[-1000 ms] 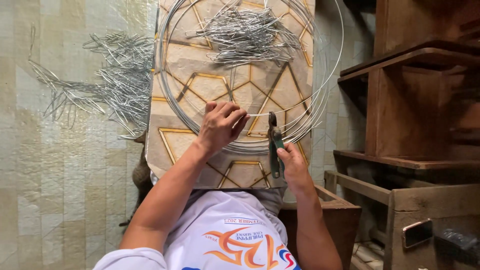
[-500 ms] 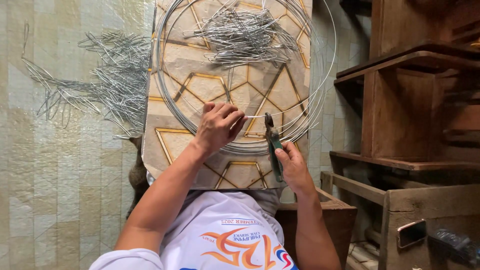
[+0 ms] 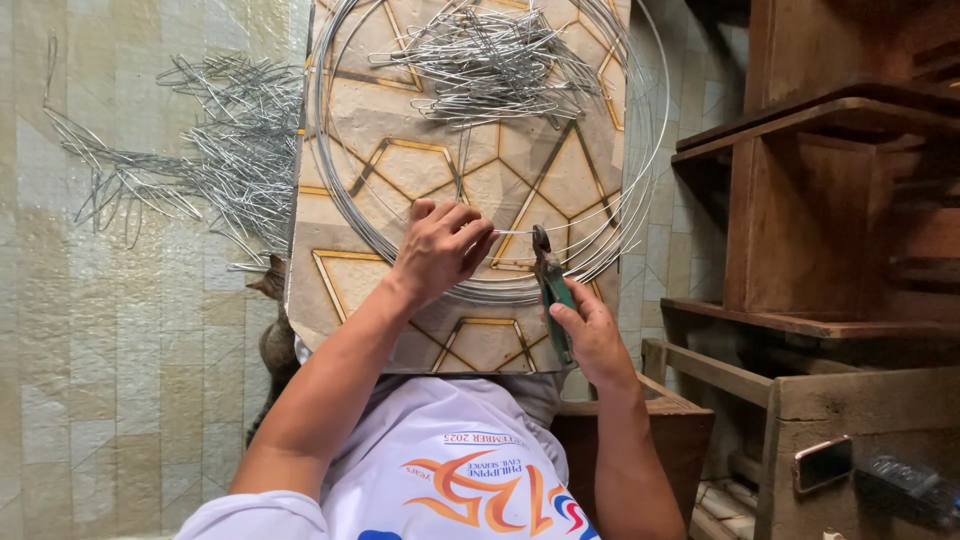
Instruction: Cutting small segments of wire from a large coil using wire cutters
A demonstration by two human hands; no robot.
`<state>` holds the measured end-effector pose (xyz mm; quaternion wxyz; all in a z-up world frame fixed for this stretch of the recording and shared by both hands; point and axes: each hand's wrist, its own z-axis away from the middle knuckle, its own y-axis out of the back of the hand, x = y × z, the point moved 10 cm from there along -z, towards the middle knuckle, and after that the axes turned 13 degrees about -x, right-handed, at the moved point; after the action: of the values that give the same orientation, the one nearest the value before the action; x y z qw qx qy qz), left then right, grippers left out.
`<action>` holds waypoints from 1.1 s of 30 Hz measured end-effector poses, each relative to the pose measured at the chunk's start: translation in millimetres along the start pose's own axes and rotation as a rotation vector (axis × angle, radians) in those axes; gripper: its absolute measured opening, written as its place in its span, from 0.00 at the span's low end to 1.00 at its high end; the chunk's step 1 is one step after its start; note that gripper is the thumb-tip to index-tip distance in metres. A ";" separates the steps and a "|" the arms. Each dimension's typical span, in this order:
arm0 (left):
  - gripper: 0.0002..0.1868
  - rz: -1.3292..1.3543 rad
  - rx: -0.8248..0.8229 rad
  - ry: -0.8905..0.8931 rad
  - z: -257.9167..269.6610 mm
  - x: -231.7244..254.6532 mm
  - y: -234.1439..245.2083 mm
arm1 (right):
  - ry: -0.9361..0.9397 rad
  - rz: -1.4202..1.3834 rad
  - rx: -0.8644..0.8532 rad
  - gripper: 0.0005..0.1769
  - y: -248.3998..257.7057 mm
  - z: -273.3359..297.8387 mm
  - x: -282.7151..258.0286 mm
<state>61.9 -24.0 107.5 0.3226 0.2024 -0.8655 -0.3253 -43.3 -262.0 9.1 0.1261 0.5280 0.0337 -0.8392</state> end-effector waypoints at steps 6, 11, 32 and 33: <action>0.02 -0.021 -0.006 -0.025 -2.4 5.6 5.2 | -0.139 -0.101 0.036 0.28 -9.2 12.1 15.4; 0.03 -0.059 -0.038 -0.050 -0.6 10.1 0.3 | -0.281 0.236 0.121 0.22 -8.5 12.5 -14.4; 0.01 -0.051 -0.067 -0.070 19.2 2.4 30.0 | -0.421 0.157 0.000 0.20 -59.9 15.0 -27.1; 0.01 -0.048 -0.075 -0.065 20.6 0.6 27.0 | -0.421 0.141 0.017 0.20 -59.5 12.8 -20.2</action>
<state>43.5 3.7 114.6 0.2938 0.2000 -0.8576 -0.3717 -60.9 -203.5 28.3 0.1842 0.3432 -0.0372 -0.9203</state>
